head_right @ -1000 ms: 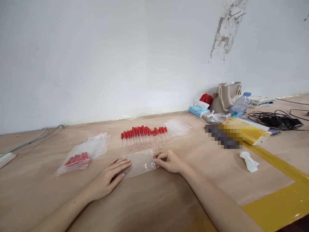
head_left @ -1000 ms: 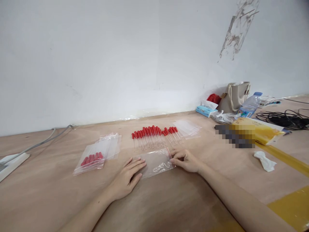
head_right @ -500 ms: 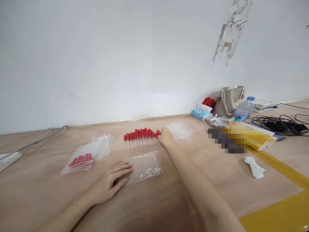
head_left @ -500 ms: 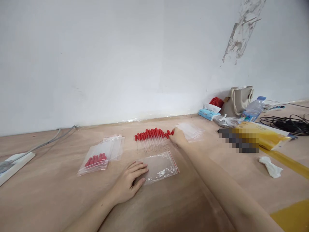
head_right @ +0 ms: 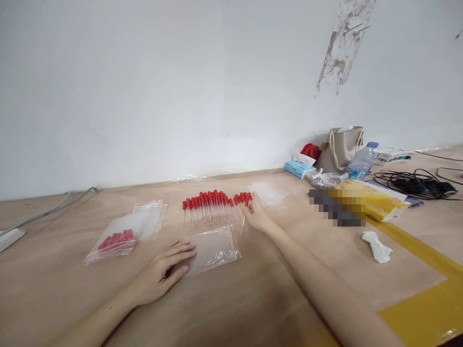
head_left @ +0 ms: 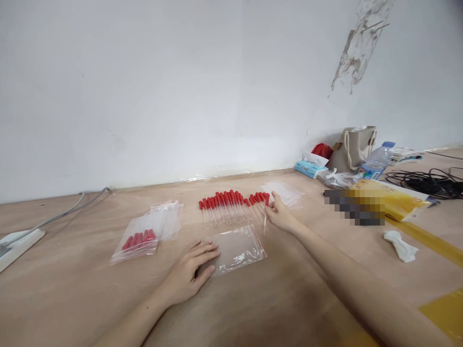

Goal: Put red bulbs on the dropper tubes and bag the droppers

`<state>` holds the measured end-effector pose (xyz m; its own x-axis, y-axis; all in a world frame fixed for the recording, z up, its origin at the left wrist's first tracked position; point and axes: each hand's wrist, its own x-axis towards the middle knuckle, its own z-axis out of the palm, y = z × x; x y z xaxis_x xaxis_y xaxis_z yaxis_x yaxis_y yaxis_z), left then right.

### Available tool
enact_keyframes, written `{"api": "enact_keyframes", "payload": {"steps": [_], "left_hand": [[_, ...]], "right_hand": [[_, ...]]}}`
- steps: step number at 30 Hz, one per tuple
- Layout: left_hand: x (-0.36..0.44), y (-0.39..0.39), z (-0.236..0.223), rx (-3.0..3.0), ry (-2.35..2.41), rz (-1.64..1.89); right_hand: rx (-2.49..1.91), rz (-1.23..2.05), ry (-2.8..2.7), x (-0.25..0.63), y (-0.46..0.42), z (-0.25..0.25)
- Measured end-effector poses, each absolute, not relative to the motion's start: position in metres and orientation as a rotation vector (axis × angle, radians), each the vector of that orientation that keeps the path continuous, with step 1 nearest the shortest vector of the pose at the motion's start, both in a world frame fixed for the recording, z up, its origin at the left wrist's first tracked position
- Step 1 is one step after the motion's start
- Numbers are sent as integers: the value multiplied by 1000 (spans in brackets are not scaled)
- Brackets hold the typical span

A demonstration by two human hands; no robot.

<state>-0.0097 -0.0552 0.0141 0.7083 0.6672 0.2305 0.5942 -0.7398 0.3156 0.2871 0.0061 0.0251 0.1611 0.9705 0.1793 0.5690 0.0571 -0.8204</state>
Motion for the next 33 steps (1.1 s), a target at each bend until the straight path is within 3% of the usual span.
{"api": "enact_keyframes", "payload": {"steps": [3,9,16,21,26,33], "left_hand": [[-8,-56,16,2698,1010,480],[-10,-57,15,2673,1108,492],[-11,-59,17,2649,1152,446],[-13,-58,14,2605,1173,388],[-14,-56,12,2613,1127,422],[-9,-55,17,2664,1009,447]], "right_hand": [[-1360,872,-1212,293,-20,8],[-1146,971,-901,282,-33,-9],[-1102,1240,-1179,284,-42,-12],[-1171,986,-1762,293,-48,-3],[-1268,634,-1952,281,-49,4],[-1417,576,-2043,274,-52,1]]}}
